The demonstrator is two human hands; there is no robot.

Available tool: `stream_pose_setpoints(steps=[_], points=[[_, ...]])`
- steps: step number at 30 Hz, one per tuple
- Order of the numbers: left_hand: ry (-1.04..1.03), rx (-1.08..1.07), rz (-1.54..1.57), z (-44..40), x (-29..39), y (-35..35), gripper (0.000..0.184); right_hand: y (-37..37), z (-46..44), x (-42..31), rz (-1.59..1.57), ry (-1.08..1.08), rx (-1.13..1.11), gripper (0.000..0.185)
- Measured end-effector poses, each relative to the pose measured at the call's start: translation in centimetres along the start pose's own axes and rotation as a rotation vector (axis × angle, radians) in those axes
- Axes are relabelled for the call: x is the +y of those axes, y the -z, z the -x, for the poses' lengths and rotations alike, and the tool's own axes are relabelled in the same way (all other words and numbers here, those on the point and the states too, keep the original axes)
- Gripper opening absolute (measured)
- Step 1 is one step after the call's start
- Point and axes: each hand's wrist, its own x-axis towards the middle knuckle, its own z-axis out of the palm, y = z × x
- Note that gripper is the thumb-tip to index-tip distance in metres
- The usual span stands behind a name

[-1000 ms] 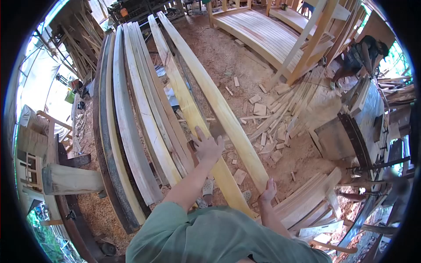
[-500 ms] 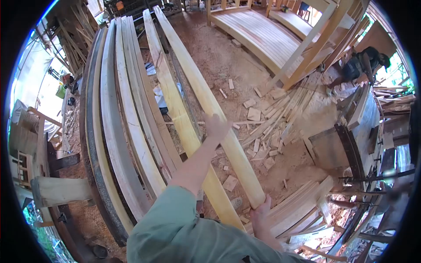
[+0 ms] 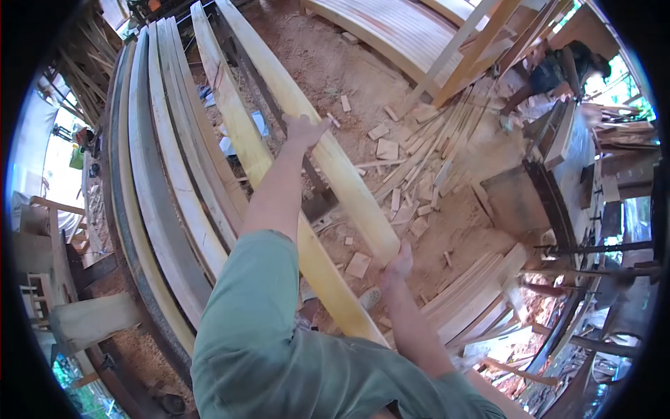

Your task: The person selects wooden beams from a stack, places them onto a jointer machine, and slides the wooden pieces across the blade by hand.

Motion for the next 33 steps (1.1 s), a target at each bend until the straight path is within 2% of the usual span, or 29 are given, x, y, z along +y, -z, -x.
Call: stream_pose_setpoints(steps=[2,4,8,10,12,13,14,15,16,17,18,20,21,22,23,25,26,28,33], points=[[0.021,-0.162,-0.119,1.4,1.1,1.7,0.085,0.7,-1.1,0.8,-0.03,0.013,-0.059,0.026],[-0.01,-0.114,-0.111,4.7,0.3,-0.5,0.08,1.0,-1.6,1.7,0.045,0.137,-0.023,0.027],[-0.192,-0.068,-0.194,15.1,-0.1,-3.0,0.066,0.6,-0.1,0.0,-0.028,0.056,-0.16,0.029],[-0.256,-0.028,-0.19,18.5,0.0,-0.8,0.063,2.4,3.9,-3.3,-0.036,-0.275,-0.34,0.036],[-0.21,-0.048,-0.257,21.0,0.3,4.6,0.055,9.6,4.0,-2.0,0.368,-0.386,-0.548,0.047],[-0.119,0.068,-0.241,20.4,-1.4,5.4,0.056,14.8,3.7,0.6,0.533,-0.208,-0.58,0.054],[-0.027,0.182,-0.221,19.4,-3.6,5.6,0.057,17.7,6.2,-1.7,0.775,-0.337,-0.648,0.066],[0.046,0.307,-0.135,18.1,-6.3,4.9,0.063,22.2,6.8,-1.4,0.962,-0.347,-0.793,0.07],[0.125,0.427,-0.051,17.2,-8.8,3.7,0.069,23.9,10.5,-3.2,0.907,-0.509,-0.71,0.075],[0.125,0.435,-0.045,16.9,-10.6,2.8,0.069,29.1,9.7,-0.8,0.743,-0.733,-0.662,0.077],[0.105,0.255,0.194,16.7,-12.0,2.0,0.075,34.7,8.8,1.8,0.594,-0.947,-0.579,0.078],[0.078,0.08,0.435,17.9,-11.6,2.1,0.081,29.8,15.4,-0.9,0.359,-0.712,-0.482,0.073],[0.134,0.102,0.367,19.6,-9.7,2.9,0.083,26.6,19.3,-2.8,0.243,-0.595,-0.454,0.072],[0.19,0.121,0.301,20.7,-8.7,3.4,0.086,24.0,20.9,-3.2,0.124,-0.508,-0.54,0.071],[0.191,0.126,0.309,20.5,-9.1,3.0,0.086,23.6,21.1,-2.0,0.131,-0.502,-0.544,0.071],[0.179,0.172,0.265,19.5,-9.7,1.8,0.089,23.1,20.4,0.3,-0.128,-0.678,-0.359,0.066],[0.173,0.188,0.251,19.3,-9.8,1.7,0.09,22.8,20.4,1.0,-0.129,-0.671,-0.364,0.066],[0.233,0.058,0.254,19.2,-9.1,2.0,0.093,22.1,20.6,1.7,-0.037,-0.521,-0.148,0.061],[0.221,0.065,0.295,19.7,-8.2,4.0,0.087,21.9,23.2,1.0,-0.176,-0.425,-0.102,0.059]])
